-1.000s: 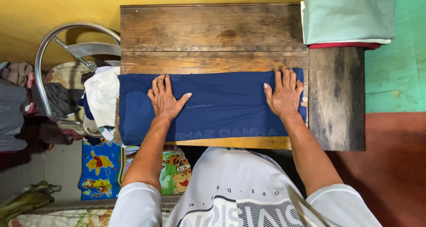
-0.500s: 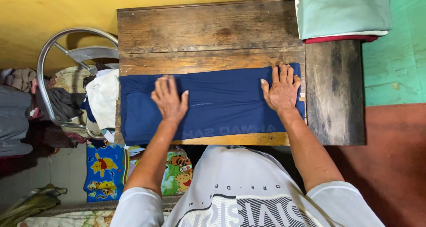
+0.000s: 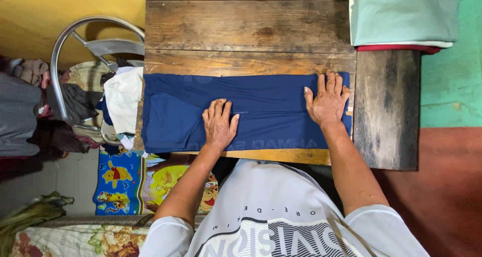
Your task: The person folds a blue pair of trousers on a wooden table, smoothing and aligning the fabric, then places it on a stack. The person then picks up a white shirt, lays it flat, folds the sleeves and body, and smooths the folded shirt on the table.
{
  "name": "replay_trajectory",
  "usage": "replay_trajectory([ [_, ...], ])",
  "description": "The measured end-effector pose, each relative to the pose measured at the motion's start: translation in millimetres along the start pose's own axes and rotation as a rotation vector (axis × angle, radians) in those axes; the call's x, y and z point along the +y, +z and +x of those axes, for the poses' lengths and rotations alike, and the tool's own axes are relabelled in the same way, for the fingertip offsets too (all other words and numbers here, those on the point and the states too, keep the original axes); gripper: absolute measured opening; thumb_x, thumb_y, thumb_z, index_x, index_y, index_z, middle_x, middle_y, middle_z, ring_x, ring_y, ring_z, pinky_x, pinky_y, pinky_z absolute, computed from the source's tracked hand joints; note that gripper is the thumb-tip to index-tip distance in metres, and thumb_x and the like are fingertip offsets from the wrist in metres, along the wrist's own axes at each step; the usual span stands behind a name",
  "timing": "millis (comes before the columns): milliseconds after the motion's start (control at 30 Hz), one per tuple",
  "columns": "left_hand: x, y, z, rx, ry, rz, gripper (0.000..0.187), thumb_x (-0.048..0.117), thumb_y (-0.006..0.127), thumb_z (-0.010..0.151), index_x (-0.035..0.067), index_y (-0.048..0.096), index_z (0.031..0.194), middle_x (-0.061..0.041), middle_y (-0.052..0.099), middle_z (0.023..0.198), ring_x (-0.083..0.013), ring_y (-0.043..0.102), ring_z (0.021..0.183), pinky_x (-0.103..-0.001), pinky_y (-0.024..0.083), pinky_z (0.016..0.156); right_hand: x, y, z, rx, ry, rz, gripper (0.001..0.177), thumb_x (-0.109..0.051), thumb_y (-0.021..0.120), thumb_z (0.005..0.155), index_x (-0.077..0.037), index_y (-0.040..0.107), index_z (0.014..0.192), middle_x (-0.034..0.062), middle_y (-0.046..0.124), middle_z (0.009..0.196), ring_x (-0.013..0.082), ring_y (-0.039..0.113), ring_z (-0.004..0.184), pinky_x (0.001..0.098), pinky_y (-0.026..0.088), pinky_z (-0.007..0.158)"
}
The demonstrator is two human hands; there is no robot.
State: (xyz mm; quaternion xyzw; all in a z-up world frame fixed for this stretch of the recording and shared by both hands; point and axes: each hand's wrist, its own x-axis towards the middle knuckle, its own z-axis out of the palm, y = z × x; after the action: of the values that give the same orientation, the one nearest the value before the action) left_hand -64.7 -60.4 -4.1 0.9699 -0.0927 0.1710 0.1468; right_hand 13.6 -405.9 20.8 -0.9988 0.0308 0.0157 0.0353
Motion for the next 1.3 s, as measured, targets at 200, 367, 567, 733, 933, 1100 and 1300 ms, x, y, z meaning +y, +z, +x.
replay_trajectory([
  [200, -1.9, 7.1, 7.8, 0.016, -0.012, 0.055, 0.037, 0.037, 0.055, 0.102, 0.014, 0.065, 0.13, -0.01, 0.062, 0.125, -0.0315, 0.053, 0.127, -0.051, 0.037, 0.099, -29.0, -7.1, -17.0, 0.304, -0.167, 0.005, 0.06, -0.047, 0.061, 0.101, -0.006, 0.061, 0.145, 0.0241, 0.051, 0.152, 0.0397, 0.036, 0.146, 0.0573, 0.023, 0.108],
  [367, -4.6, -0.1, 24.8, 0.001, -0.032, 0.105, 0.043, 0.038, 0.059, 0.1, 0.011, 0.063, 0.133, -0.013, 0.059, 0.133, -0.0336, 0.049, 0.132, -0.053, 0.034, 0.101, -95.7, -7.4, -65.5, 0.146, -0.367, 0.054, 0.06, -0.047, 0.059, 0.097, -0.015, 0.054, 0.148, 0.0177, 0.047, 0.155, 0.0388, 0.036, 0.146, 0.059, 0.03, 0.107],
  [567, -9.8, 1.8, 24.0, -0.044, -0.101, 0.118, 0.05, 0.041, 0.057, 0.102, 0.008, 0.057, 0.14, -0.016, 0.053, 0.143, -0.0372, 0.041, 0.138, -0.057, 0.032, 0.102, -49.6, -16.3, -69.6, 0.025, -0.294, 0.028, 0.058, -0.045, 0.054, 0.101, -0.017, 0.049, 0.152, 0.0128, 0.046, 0.156, 0.0322, 0.034, 0.148, 0.0544, 0.027, 0.109],
  [733, -5.4, 6.6, 28.2, -0.037, -0.106, 0.114, 0.05, 0.042, 0.055, 0.103, 0.008, 0.057, 0.14, -0.016, 0.052, 0.144, -0.0376, 0.041, 0.138, -0.057, 0.032, 0.101, 5.0, -9.0, -63.2, 0.075, -0.178, -0.046, 0.059, -0.048, 0.047, 0.105, -0.016, 0.049, 0.154, 0.0135, 0.045, 0.158, 0.0317, 0.031, 0.15, 0.0527, 0.022, 0.112],
  [933, -11.7, -1.0, 33.8, -0.075, -0.07, 0.056, 0.05, 0.043, 0.057, 0.101, 0.01, 0.06, 0.138, -0.014, 0.057, 0.139, -0.0352, 0.045, 0.136, -0.055, 0.033, 0.101, 21.7, -19.0, -47.8, 0.12, -0.201, -0.094, 0.057, -0.049, 0.049, 0.106, -0.016, 0.052, 0.153, 0.0131, 0.048, 0.156, 0.0313, 0.034, 0.148, 0.0529, 0.025, 0.111],
  [1100, -30.8, -33.7, 13.9, -0.07, -0.078, 0.14, 0.053, 0.039, 0.067, 0.095, 0.01, 0.06, 0.139, -0.012, 0.057, 0.141, -0.0324, 0.041, 0.138, -0.052, 0.032, 0.1, 55.8, -9.5, -31.0, 0.114, -0.221, -0.104, 0.058, -0.049, 0.046, 0.108, -0.017, 0.052, 0.155, 0.0132, 0.048, 0.159, 0.0299, 0.033, 0.15, 0.0531, 0.023, 0.112],
  [1300, -61.7, -37.8, -24.5, -0.101, -0.165, 0.17, 0.055, 0.041, 0.059, 0.099, 0.009, 0.057, 0.143, -0.015, 0.051, 0.147, -0.0344, 0.037, 0.141, -0.055, 0.031, 0.1, -14.6, -36.0, -42.4, 0.387, -0.271, 0.023, 0.058, -0.035, 0.078, 0.09, -0.01, 0.062, 0.14, 0.0198, 0.056, 0.146, 0.039, 0.045, 0.137, 0.0559, 0.031, 0.101],
])
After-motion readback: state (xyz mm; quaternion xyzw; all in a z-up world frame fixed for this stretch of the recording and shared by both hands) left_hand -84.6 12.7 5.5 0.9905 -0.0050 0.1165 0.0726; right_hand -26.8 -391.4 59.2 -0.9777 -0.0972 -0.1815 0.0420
